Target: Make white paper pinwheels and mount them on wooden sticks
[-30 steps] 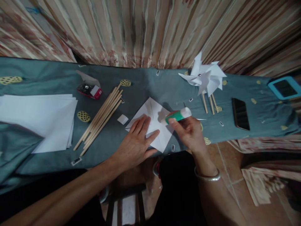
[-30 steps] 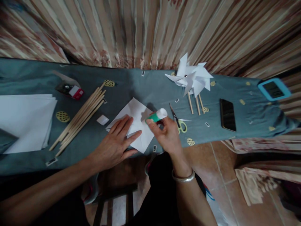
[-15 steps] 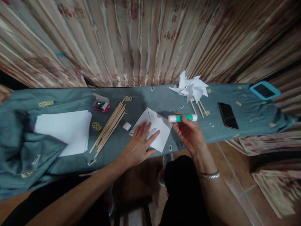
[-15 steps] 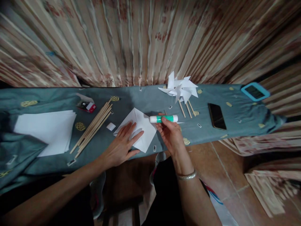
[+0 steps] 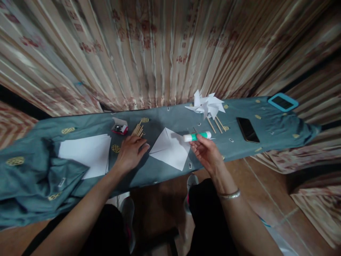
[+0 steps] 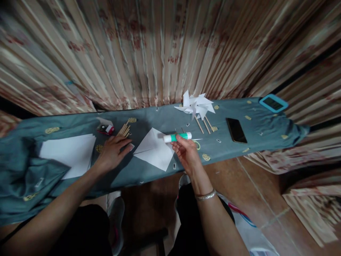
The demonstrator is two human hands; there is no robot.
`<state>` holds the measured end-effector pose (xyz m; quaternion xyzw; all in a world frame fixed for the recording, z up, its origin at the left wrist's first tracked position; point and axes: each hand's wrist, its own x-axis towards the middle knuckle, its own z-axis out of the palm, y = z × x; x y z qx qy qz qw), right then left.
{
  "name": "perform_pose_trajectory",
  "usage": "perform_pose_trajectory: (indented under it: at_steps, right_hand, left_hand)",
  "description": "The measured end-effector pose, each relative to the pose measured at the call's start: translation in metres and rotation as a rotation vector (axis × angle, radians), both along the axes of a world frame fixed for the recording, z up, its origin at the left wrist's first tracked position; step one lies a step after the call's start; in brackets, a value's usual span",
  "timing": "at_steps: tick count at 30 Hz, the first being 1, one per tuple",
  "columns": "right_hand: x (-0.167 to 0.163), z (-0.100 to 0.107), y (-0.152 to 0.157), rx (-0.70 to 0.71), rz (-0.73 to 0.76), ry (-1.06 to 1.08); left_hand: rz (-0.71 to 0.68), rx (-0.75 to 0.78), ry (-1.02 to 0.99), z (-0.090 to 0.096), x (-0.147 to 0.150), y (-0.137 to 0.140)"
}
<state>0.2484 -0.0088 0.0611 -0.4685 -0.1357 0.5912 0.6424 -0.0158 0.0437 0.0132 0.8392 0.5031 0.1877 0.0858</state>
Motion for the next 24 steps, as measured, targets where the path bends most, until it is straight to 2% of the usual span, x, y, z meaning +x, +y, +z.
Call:
perform_pose_trajectory:
  at_steps: [3, 5, 8, 11, 16, 24]
  right_hand:
    - [-0.008, -0.001, 0.001, 0.038, 0.076, 0.001]
    - [-0.013, -0.002, 0.001, 0.056, 0.12, 0.027]
    - [-0.021, -0.001, 0.002, 0.064, 0.157, 0.109]
    - [-0.029, 0.002, 0.002, 0.07, 0.197, 0.191]
    - [-0.044, 0.002, -0.002, 0.114, 0.257, 0.211]
    - [-0.046, -0.005, -0.005, 0.091, 0.291, 0.12]
  left_hand:
    - [-0.009, -0.072, -0.135, -0.009, -0.007, 0.005]
    - [0.028, -0.146, -0.264, -0.009, -0.006, 0.003]
    - [0.118, -0.281, -0.516, 0.005, -0.002, -0.005]
    - [0.138, -0.31, -0.703, 0.024, 0.003, -0.018]
    - [0.046, -0.235, -0.719, 0.039, 0.013, -0.04]
    - [0.073, -0.308, -0.694, 0.031, 0.024, -0.042]
